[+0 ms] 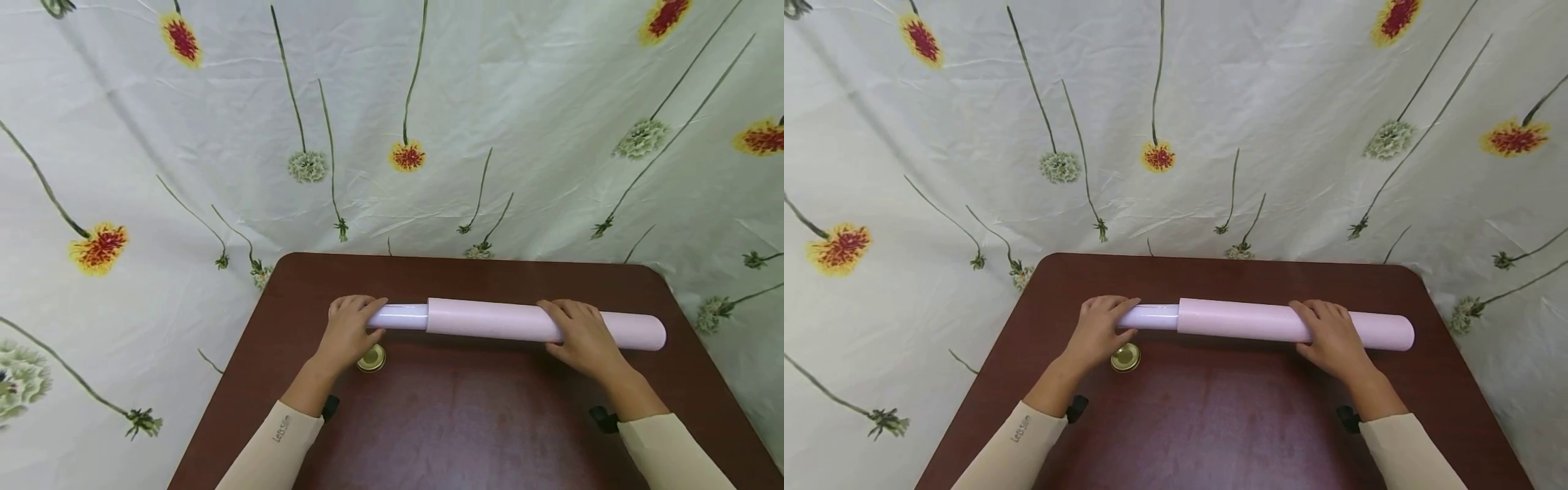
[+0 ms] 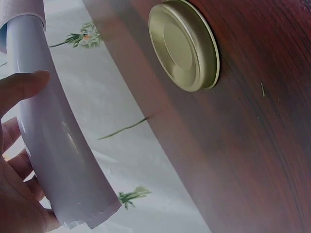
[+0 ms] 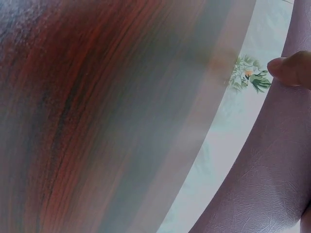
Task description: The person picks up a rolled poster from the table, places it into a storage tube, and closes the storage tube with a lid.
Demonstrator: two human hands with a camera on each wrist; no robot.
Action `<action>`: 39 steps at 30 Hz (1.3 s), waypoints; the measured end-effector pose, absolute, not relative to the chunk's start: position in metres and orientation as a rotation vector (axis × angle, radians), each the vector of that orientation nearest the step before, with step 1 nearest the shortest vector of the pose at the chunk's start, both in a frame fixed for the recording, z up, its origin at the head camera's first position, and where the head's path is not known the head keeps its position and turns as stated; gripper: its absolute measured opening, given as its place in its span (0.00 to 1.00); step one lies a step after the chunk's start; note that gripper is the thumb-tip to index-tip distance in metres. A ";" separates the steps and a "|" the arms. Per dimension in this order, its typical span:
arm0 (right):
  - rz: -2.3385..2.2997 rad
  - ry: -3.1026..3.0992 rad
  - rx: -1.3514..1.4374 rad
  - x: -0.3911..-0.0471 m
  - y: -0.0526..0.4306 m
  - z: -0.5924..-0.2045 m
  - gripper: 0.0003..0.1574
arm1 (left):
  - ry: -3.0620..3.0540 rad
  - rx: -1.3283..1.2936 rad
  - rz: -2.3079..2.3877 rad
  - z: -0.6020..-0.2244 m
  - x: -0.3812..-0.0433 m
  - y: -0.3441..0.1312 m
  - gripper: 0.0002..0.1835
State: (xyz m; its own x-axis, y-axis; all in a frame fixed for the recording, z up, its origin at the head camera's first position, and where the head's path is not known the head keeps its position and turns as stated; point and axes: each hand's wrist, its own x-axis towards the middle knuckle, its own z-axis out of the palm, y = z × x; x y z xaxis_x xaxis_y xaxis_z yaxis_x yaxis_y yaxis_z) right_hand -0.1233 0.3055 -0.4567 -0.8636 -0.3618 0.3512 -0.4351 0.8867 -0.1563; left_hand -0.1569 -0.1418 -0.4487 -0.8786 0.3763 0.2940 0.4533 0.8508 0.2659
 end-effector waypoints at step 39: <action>0.301 -2.731 0.579 -0.122 0.303 -0.456 0.53 | -2.811 -0.487 -0.809 -0.445 -0.158 -0.161 0.35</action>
State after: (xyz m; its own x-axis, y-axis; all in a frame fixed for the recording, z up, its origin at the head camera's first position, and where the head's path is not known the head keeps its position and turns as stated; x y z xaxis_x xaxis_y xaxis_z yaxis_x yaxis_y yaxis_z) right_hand -0.1225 0.3030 -0.4558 -0.8621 -0.3551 0.3615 -0.4252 0.8949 -0.1351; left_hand -0.1578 -0.1607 -0.4451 -0.9310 0.2608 0.2554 0.3567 0.7987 0.4846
